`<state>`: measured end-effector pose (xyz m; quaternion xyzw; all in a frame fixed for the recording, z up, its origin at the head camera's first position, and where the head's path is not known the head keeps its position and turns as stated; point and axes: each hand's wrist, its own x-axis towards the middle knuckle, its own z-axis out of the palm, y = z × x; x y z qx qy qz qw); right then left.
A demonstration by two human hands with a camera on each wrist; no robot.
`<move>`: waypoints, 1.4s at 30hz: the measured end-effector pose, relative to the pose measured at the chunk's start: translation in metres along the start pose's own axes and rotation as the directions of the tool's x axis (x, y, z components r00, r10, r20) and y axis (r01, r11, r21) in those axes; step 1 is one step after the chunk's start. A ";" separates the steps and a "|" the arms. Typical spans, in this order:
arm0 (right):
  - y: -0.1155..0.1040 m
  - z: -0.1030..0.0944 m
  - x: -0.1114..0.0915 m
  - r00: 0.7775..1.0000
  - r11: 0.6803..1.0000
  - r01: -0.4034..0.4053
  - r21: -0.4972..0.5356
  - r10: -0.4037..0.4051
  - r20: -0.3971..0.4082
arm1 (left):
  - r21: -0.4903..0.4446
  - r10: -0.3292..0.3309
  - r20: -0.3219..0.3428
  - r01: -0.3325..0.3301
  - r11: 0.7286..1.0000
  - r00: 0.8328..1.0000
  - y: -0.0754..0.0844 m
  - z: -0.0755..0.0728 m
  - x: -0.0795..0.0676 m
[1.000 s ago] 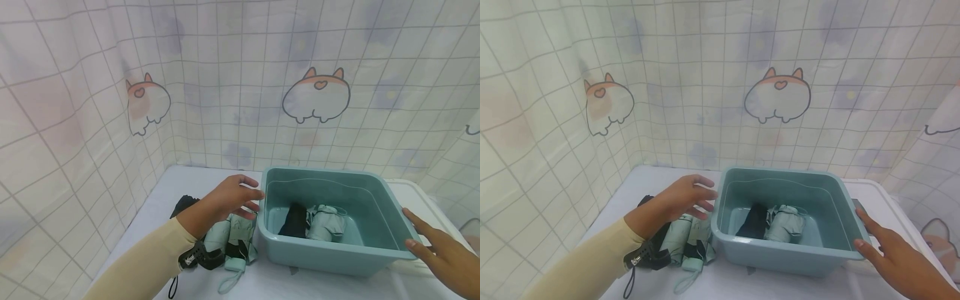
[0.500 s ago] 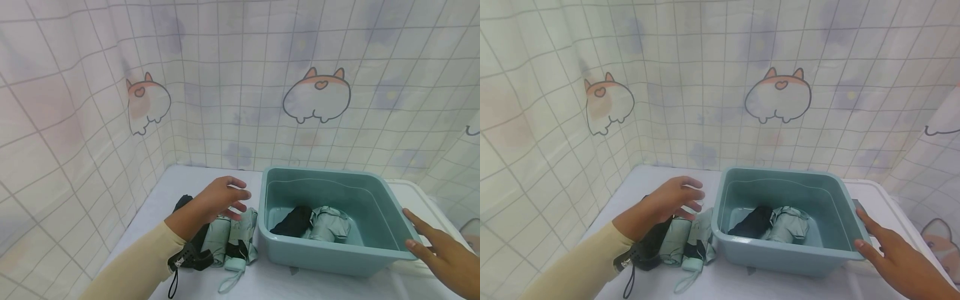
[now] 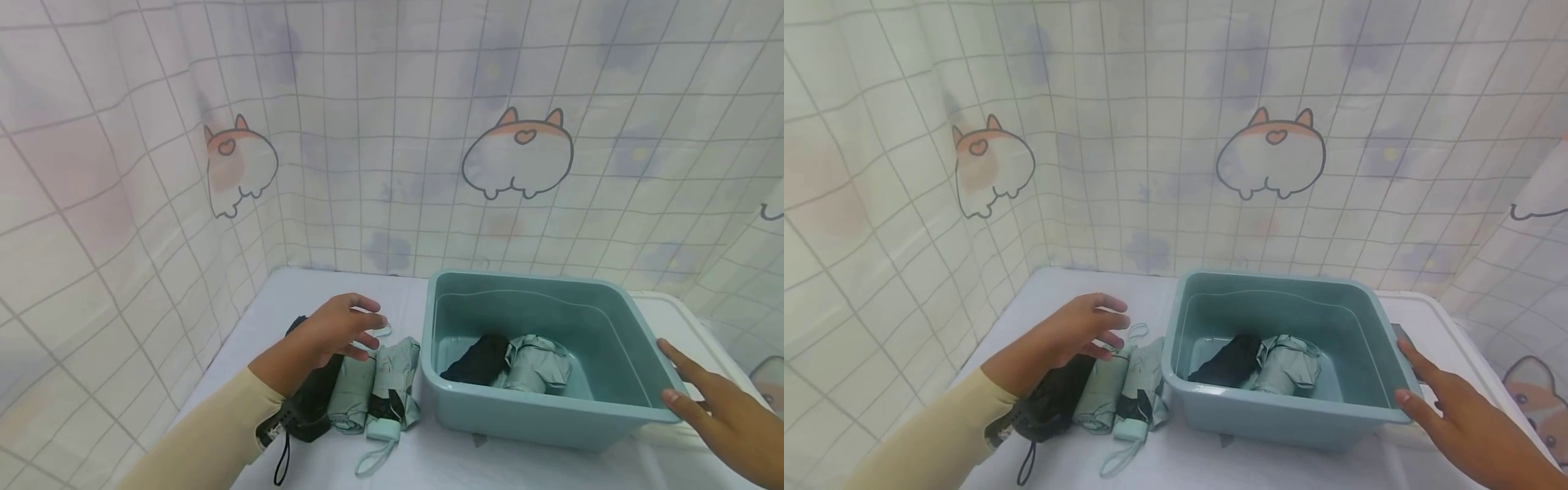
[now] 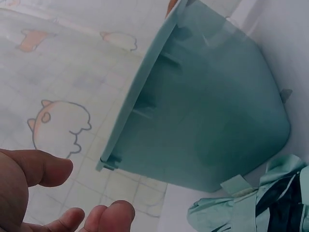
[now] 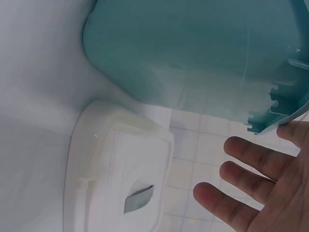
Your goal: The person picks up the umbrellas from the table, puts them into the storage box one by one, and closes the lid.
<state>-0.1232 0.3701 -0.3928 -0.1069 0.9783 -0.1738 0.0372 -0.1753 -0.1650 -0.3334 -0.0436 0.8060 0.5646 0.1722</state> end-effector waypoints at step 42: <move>0.002 0.003 -0.001 1.000 1.000 0.016 0.018 -0.016 -0.021 | 0.151 -0.035 -0.110 0.051 0.987 0.993 -0.050 -0.074 -0.012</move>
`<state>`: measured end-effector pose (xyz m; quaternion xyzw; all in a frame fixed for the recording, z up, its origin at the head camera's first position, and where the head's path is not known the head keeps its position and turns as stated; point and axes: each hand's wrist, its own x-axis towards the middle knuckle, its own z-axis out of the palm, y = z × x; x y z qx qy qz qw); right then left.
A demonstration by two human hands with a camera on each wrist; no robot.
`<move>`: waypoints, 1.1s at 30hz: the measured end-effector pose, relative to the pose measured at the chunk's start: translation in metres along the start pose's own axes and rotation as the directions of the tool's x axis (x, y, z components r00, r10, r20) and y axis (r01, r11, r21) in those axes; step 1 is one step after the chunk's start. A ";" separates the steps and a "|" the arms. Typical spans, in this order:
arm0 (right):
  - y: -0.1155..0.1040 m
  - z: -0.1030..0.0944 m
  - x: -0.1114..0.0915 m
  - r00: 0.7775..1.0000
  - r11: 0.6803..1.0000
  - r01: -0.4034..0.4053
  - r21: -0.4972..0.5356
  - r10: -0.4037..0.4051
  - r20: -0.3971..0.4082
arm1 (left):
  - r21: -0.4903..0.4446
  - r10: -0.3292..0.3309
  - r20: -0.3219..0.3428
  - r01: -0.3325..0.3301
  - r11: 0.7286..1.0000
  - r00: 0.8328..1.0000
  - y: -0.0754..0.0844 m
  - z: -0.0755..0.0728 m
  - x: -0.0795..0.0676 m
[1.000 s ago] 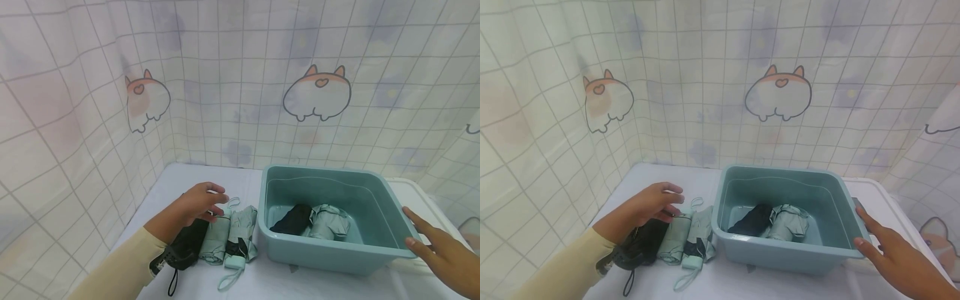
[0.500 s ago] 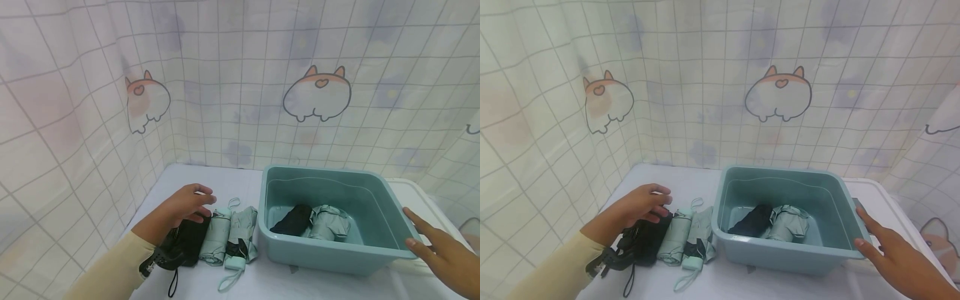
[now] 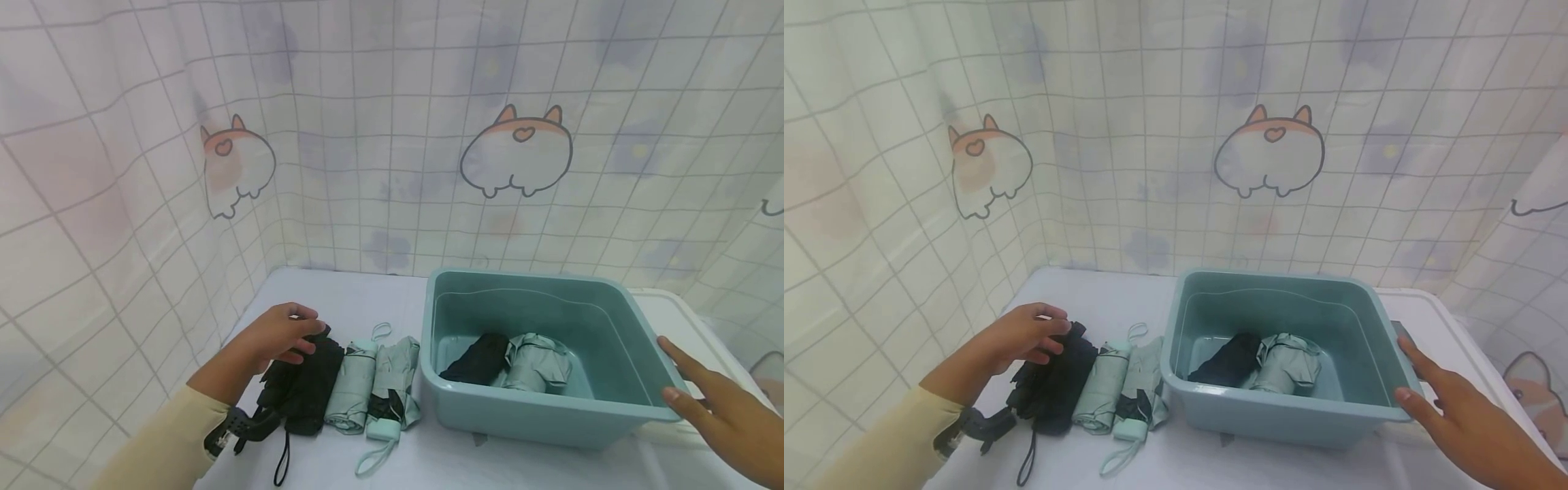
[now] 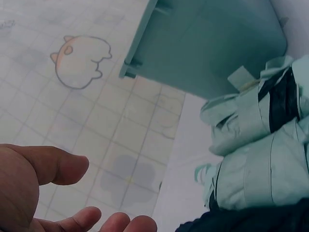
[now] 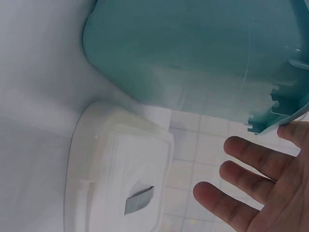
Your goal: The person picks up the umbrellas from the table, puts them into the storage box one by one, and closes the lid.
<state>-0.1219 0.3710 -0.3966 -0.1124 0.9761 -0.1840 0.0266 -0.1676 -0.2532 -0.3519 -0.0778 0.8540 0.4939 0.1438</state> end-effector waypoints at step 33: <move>0.001 0.001 0.000 1.000 1.000 -0.003 -0.002 0.003 -0.008 | 0.073 -0.069 -0.092 0.076 0.994 0.993 -0.043 -0.038 0.002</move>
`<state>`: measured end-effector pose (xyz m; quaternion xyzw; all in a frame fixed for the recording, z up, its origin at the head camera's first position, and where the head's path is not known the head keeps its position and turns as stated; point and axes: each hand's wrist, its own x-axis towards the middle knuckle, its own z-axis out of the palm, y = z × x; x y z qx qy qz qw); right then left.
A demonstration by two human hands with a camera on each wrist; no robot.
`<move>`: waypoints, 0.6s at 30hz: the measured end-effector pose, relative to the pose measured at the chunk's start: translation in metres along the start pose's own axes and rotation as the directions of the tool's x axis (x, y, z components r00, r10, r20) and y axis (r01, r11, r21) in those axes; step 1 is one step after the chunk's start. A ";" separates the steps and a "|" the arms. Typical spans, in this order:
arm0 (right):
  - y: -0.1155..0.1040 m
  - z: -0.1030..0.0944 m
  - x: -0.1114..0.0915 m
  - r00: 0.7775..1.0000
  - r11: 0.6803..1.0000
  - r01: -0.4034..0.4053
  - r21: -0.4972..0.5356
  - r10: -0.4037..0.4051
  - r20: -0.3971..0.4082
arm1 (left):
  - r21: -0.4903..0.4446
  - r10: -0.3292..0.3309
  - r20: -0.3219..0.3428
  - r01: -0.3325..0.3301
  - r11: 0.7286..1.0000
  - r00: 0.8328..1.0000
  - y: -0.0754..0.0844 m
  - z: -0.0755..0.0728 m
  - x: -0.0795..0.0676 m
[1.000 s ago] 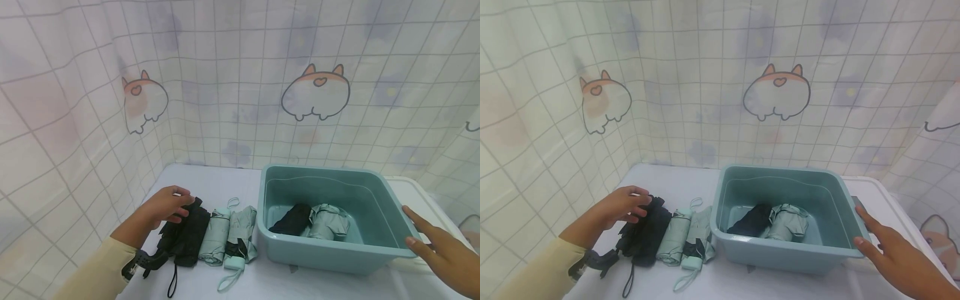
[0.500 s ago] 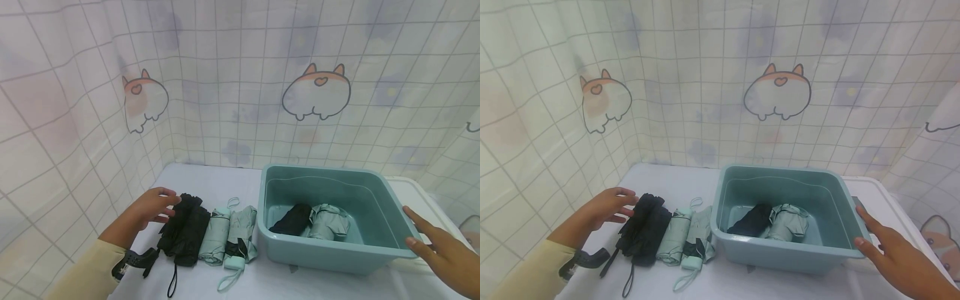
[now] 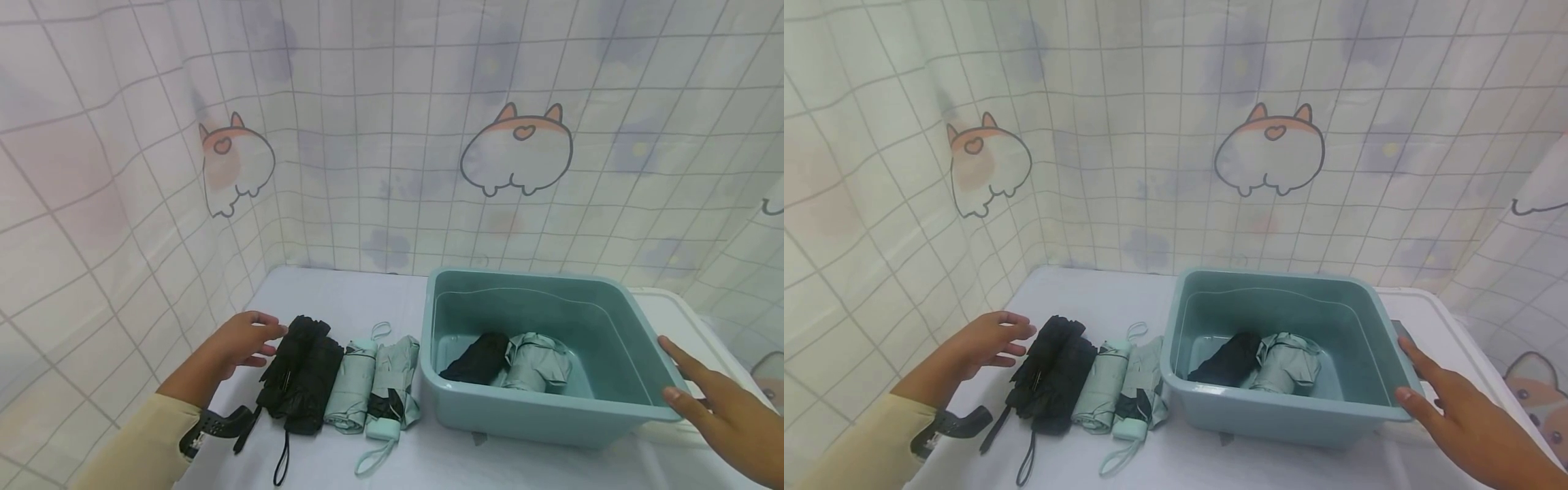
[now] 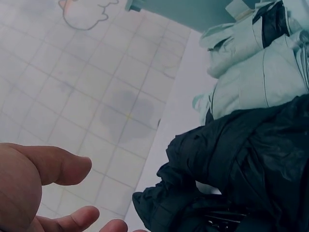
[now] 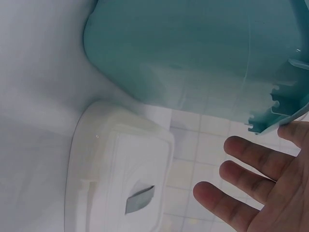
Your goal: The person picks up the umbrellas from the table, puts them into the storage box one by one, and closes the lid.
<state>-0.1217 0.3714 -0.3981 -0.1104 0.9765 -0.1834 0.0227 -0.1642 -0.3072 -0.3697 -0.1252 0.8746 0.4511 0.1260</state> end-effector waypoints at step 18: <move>-0.002 -0.002 0.000 1.000 1.000 -0.008 -0.002 0.008 0.005 | -0.030 -0.064 0.006 0.064 0.998 0.998 -0.019 0.001 0.008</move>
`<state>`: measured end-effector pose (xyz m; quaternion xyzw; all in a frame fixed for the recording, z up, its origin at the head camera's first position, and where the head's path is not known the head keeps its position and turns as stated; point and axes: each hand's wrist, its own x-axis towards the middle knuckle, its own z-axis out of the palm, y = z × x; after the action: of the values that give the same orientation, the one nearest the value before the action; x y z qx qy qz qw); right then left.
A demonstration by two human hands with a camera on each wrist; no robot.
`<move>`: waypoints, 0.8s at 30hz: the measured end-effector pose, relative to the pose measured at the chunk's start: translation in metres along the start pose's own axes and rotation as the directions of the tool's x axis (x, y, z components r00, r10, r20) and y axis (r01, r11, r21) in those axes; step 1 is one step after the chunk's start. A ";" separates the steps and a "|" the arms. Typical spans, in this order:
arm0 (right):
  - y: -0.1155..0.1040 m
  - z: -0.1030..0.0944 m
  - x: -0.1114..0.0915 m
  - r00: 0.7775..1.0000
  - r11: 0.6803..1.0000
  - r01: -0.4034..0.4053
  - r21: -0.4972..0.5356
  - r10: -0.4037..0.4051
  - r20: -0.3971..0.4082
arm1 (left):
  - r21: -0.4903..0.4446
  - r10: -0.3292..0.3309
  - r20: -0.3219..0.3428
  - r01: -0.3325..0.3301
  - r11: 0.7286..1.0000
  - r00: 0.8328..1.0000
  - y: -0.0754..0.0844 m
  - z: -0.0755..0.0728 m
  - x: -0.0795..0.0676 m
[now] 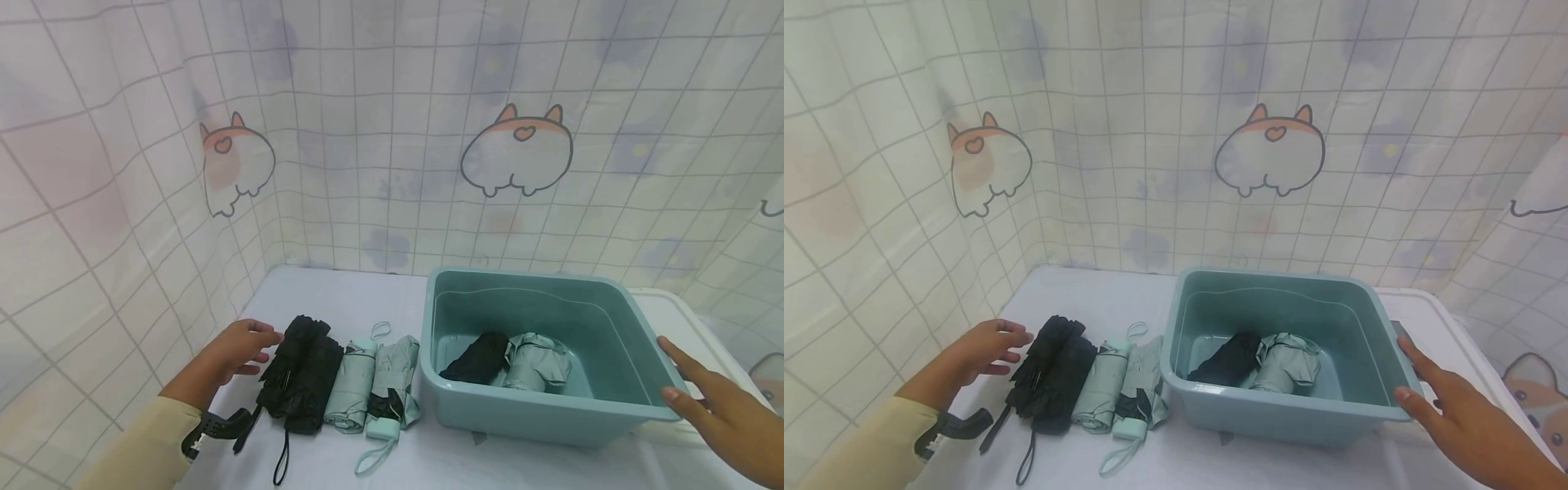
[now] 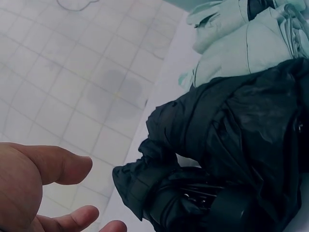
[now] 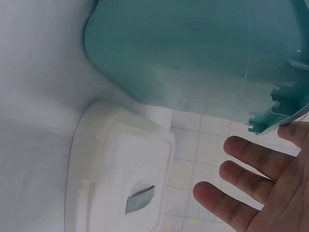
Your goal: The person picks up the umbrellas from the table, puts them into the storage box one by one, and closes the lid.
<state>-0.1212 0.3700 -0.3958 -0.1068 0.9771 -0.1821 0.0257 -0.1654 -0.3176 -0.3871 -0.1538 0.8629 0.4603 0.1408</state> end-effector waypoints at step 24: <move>0.001 0.000 -0.001 1.000 1.000 0.004 0.004 -0.004 0.007 | -0.011 -0.021 0.045 0.021 1.000 0.999 -0.023 0.012 0.017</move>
<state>-0.1209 0.3711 -0.3967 -0.1096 0.9764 -0.1836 0.0291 -0.1707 -0.3223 -0.4170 -0.1531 0.8552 0.4671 0.1643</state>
